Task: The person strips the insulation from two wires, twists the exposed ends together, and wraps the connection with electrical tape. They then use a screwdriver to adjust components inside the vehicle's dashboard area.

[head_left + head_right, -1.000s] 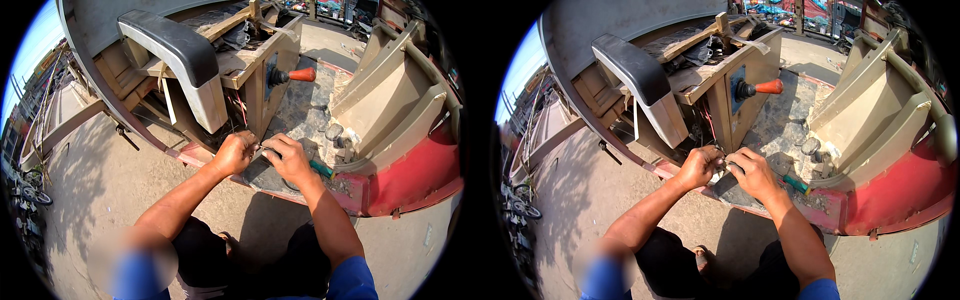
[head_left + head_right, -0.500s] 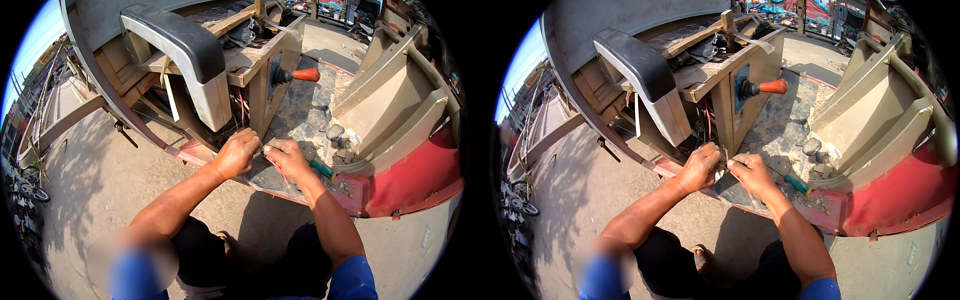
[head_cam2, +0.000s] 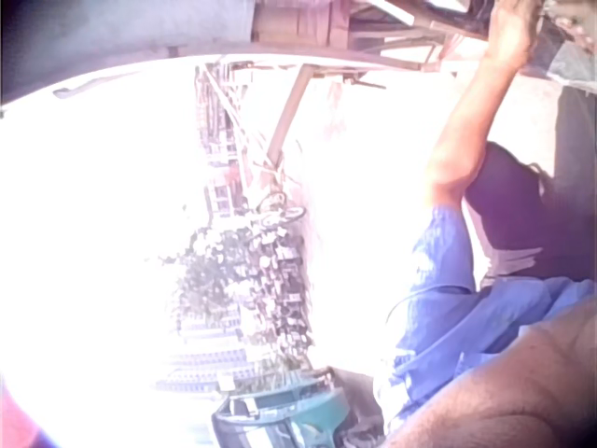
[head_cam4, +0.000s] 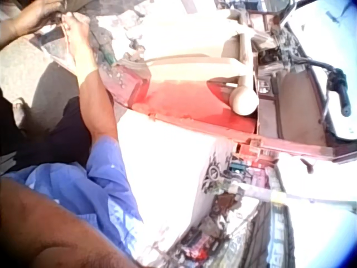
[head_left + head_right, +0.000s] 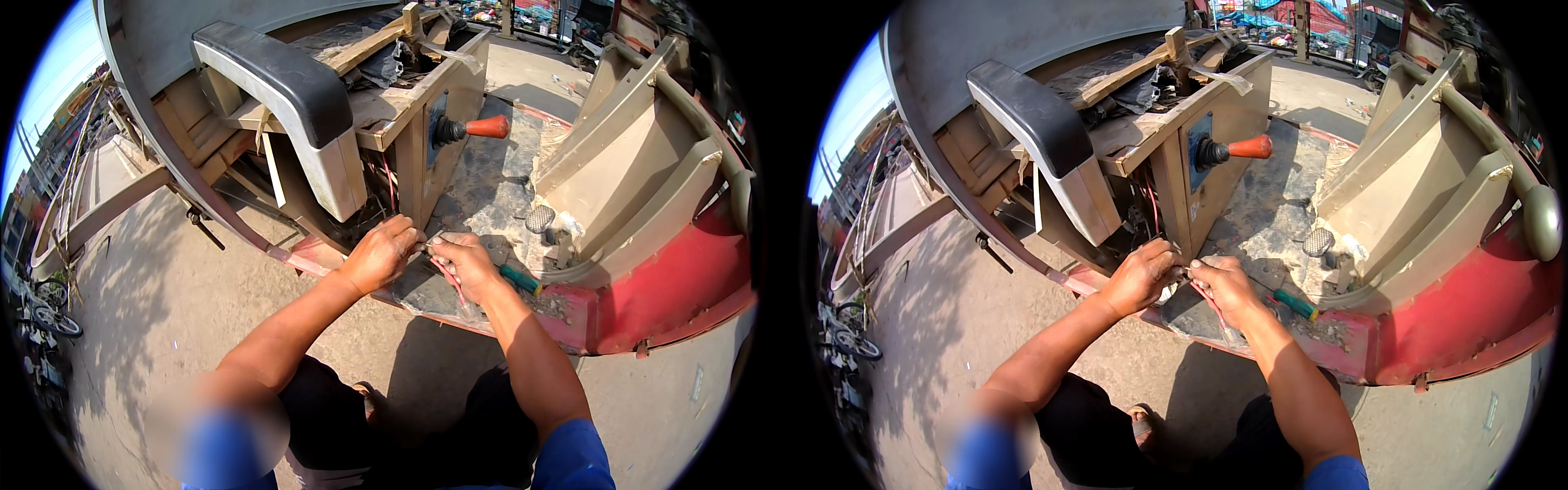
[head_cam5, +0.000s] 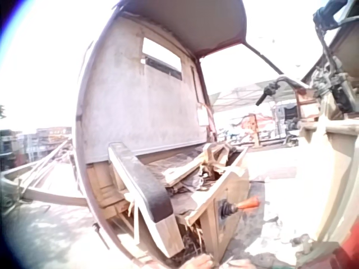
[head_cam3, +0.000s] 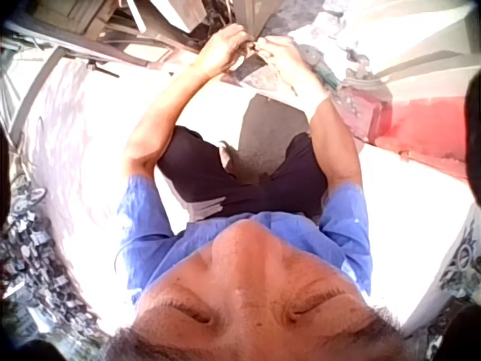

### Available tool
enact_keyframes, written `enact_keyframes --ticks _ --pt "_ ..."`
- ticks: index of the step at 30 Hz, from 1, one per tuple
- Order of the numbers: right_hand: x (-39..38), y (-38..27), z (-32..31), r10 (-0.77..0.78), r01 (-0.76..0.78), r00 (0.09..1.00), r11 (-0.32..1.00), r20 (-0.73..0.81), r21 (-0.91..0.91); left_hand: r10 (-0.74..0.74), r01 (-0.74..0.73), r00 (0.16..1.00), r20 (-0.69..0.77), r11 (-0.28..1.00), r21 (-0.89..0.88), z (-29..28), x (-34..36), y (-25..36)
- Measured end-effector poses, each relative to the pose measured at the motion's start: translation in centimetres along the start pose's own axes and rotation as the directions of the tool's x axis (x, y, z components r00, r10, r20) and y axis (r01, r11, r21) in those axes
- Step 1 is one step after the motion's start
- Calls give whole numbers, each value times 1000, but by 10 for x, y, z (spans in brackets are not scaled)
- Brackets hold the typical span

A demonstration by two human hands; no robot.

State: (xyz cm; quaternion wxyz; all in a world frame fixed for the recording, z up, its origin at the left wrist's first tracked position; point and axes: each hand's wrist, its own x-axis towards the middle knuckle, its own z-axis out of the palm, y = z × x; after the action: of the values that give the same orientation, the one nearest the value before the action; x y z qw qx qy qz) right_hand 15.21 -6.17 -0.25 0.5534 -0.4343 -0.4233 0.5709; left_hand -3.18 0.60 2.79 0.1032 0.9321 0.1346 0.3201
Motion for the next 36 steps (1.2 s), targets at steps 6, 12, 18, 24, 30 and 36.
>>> enact_keyframes --ticks 6,12,18,24,30,36 --pt "-5 -6 -3 -423 353 904 645 68 -678 -140 161 979 151 977 -141 -10 6 5" --pt "-19 -27 9 -617 515 734 232 285 -825 -154 196 958 243 968 -156 -8 9 -4" --pt "-20 -29 12 -607 519 724 168 327 -838 -414 533 845 338 707 -466 -1 4 -7" --pt "-10 -8 5 -534 440 830 447 163 -779 -300 326 945 128 877 -353 5 1 -5" --pt "3 6 -1 -40 51 991 995 126 -87 11 -23 994 -108 993 -115 4 3 1" --pt "-4 -13 -5 353 -383 919 906 178 181 245 -229 958 -149 966 117 4 4 2"
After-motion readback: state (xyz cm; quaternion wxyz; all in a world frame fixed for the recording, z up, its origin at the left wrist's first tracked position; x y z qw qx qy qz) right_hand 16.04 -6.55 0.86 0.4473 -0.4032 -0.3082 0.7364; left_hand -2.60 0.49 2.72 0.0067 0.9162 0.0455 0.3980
